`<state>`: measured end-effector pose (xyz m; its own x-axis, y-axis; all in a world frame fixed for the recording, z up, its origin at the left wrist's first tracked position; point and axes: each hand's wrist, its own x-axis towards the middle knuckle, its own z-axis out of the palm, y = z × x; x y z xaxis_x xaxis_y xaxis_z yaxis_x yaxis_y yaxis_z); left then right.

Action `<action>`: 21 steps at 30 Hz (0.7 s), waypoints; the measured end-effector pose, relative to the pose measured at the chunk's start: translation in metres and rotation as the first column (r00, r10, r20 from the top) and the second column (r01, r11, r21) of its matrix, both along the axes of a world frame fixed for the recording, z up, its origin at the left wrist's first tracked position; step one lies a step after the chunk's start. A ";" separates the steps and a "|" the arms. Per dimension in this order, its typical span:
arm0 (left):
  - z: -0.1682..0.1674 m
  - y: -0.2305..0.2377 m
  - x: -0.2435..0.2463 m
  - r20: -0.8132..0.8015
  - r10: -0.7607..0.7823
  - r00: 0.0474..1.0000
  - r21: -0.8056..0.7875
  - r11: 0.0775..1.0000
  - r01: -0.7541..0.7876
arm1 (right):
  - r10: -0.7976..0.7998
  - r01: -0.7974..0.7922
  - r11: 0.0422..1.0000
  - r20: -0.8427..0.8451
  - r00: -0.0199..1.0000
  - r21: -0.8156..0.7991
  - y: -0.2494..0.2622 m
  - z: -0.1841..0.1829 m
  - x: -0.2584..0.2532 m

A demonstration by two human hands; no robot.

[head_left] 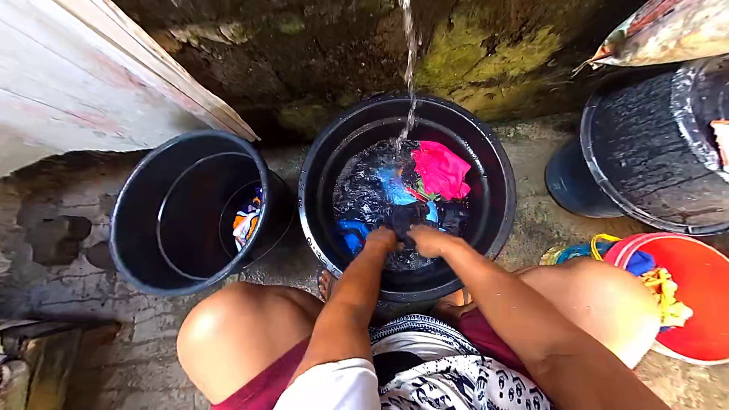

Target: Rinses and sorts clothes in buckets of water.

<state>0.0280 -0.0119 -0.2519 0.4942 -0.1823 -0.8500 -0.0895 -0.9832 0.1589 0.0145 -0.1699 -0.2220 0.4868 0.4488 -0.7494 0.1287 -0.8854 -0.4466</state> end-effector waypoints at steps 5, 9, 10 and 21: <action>0.009 0.005 -0.005 -0.149 -0.162 0.976 -0.028 0.987 0.159 | 0.070 -0.071 0.997 -0.154 0.986 -0.006 -0.010 0.024 0.006; 0.083 0.026 0.009 -0.113 0.413 0.904 -0.631 0.673 -0.386 | -0.323 0.339 0.931 -0.129 0.937 0.134 -0.026 0.043 0.023; 0.106 0.025 0.011 -0.154 0.530 0.834 -0.758 0.478 -0.444 | -0.363 0.386 0.909 -0.155 0.919 0.156 -0.026 0.041 0.023; 0.132 0.035 0.008 -0.776 0.567 0.277 -0.628 -0.653 -0.423 | -0.870 0.173 0.081 -0.015 0.492 0.982 0.038 0.124 0.018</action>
<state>0.0358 0.0228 -0.1204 0.9474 -0.0276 -0.3189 0.2541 0.6710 0.6966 0.0321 -0.1321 -0.0978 0.9565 -0.0237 0.2909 0.2916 0.0335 -0.9560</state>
